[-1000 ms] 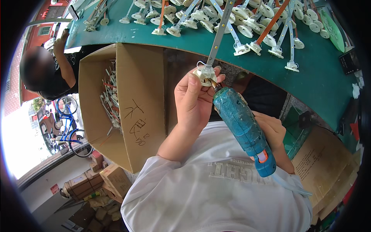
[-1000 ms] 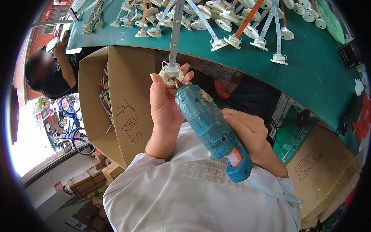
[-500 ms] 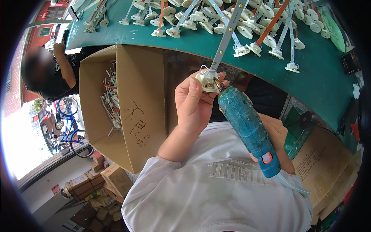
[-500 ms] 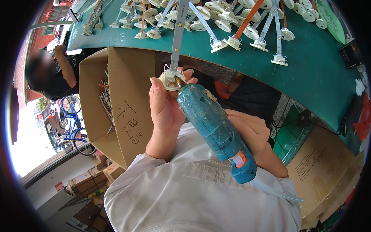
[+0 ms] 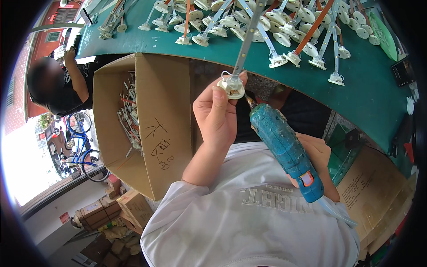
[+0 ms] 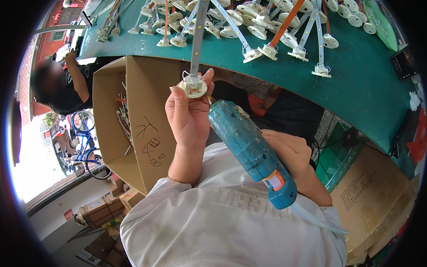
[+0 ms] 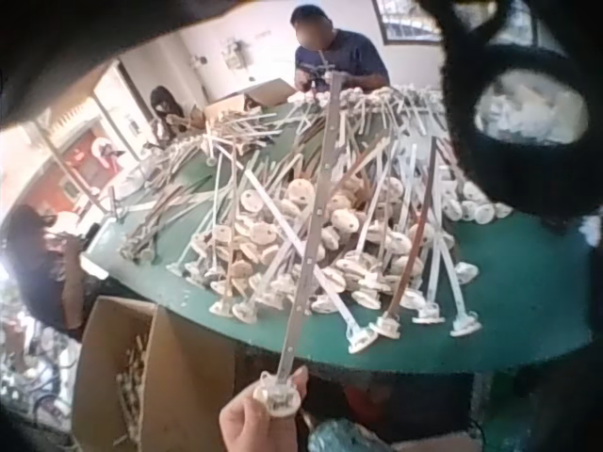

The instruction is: Apply hot glue to LED strip components and join them to circular bases.

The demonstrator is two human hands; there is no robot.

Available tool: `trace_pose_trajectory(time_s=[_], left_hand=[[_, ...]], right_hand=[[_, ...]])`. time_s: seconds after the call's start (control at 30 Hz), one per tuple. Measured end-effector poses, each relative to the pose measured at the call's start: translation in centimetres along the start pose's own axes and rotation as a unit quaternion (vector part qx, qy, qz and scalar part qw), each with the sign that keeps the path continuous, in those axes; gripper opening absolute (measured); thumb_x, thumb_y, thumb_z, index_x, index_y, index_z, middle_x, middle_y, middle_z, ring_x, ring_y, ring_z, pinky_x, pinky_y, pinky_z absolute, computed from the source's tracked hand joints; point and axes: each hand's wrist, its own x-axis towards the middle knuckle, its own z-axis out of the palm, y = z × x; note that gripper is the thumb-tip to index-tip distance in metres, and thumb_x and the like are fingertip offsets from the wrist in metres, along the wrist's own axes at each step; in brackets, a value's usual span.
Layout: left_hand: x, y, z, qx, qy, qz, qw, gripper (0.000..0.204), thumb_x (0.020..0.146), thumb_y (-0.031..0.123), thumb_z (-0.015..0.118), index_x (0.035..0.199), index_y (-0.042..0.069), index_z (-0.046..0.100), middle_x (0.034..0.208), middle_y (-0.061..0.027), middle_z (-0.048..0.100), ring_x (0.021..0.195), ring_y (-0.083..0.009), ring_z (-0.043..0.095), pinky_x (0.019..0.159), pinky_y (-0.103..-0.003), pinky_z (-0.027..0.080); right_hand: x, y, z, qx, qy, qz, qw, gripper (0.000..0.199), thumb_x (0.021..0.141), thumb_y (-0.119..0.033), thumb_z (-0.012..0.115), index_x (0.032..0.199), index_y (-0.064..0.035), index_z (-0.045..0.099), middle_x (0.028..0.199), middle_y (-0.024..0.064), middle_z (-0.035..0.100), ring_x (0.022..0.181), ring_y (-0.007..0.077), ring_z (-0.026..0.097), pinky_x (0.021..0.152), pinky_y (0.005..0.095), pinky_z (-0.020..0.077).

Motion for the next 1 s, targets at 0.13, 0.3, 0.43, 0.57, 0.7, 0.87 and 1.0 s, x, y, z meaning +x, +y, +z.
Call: trace_pose_trajectory(time_s=[0.13,0.3,0.43,0.57,0.7,0.87,1.0], left_hand=[[0.8,0.0,-1.0,0.061,-0.006,0.080,0.995,0.041,0.098,0.023,0.060,0.120,-0.011,0.058,0.118,-0.0238,0.064,0.115,-0.0342,0.062,0.101,-0.042,0.050],[1.1,0.9,-0.7,0.316,0.006,0.275,0.908,0.049,0.074,-0.007,0.081,0.117,-0.012,0.060,0.116,-0.0235,0.067,0.110,-0.0290,0.066,0.094,-0.036,0.055],[1.5,0.2,-1.6,0.416,-0.028,0.375,0.828,0.044,0.066,-0.007,0.085,0.105,-0.008,0.065,0.103,-0.0246,0.071,0.100,-0.0293,0.071,0.087,-0.036,0.058],[1.5,0.5,-1.4,0.436,-0.042,0.409,0.801,0.039,0.064,-0.006,0.085,0.099,-0.007,0.066,0.096,-0.0242,0.072,0.092,-0.0314,0.073,0.082,-0.038,0.060],[1.5,0.5,-1.1,0.421,-0.059,0.422,0.801,0.038,0.064,-0.008,0.084,0.098,-0.008,0.067,0.096,-0.0251,0.071,0.092,-0.0336,0.073,0.083,-0.040,0.060],[1.5,0.7,-1.3,0.422,-0.060,0.420,0.801,0.039,0.062,-0.010,0.084,0.098,-0.008,0.067,0.097,-0.0260,0.071,0.092,-0.0347,0.073,0.084,-0.040,0.059],[1.6,0.6,-1.4,0.422,-0.058,0.426,0.798,0.040,0.062,-0.010,0.084,0.099,-0.008,0.067,0.098,-0.0259,0.071,0.093,-0.0341,0.073,0.084,-0.039,0.059]], right_hand=[[-0.3,-0.1,-0.1,0.033,-0.025,0.034,0.999,0.036,0.071,-0.014,0.075,0.100,0.0060,0.064,0.086,0.0168,0.070,0.074,0.0273,0.071,0.069,0.0301,0.0564],[-0.1,-1.8,-2.5,-0.010,-0.164,0.115,0.980,0.018,0.082,-0.017,0.072,0.094,-0.0033,0.069,0.087,0.0087,0.071,0.063,0.0227,0.066,0.054,0.0293,0.0519],[-0.8,-1.6,-2.2,-0.035,-0.008,0.048,0.998,0.018,0.080,-0.022,0.072,0.090,-0.0079,0.068,0.076,0.0044,0.068,0.055,0.0232,0.061,0.050,0.0322,0.0485],[0.2,-1.4,-1.8,0.063,-0.091,0.091,0.990,0.016,0.079,-0.018,0.072,0.091,-0.0077,0.068,0.062,0.0039,0.062,0.049,0.0258,0.058,0.049,0.0328,0.0478],[0.6,-1.4,-1.8,0.038,-0.118,0.101,0.987,0.016,0.079,-0.015,0.071,0.092,-0.0071,0.068,0.062,0.0050,0.063,0.049,0.0259,0.059,0.048,0.0325,0.0485],[0.1,-0.2,-1.3,0.046,-0.089,0.035,0.994,0.019,0.076,-0.012,0.071,0.095,-0.0087,0.068,0.069,0.0053,0.067,0.054,0.0254,0.062,0.051,0.0311,0.0512],[-0.1,1.3,-1.4,0.038,-0.108,-0.100,0.988,0.025,0.072,-0.008,0.070,0.097,-0.0112,0.070,0.081,0.0056,0.070,0.062,0.0266,0.065,0.057,0.0311,0.0540]])
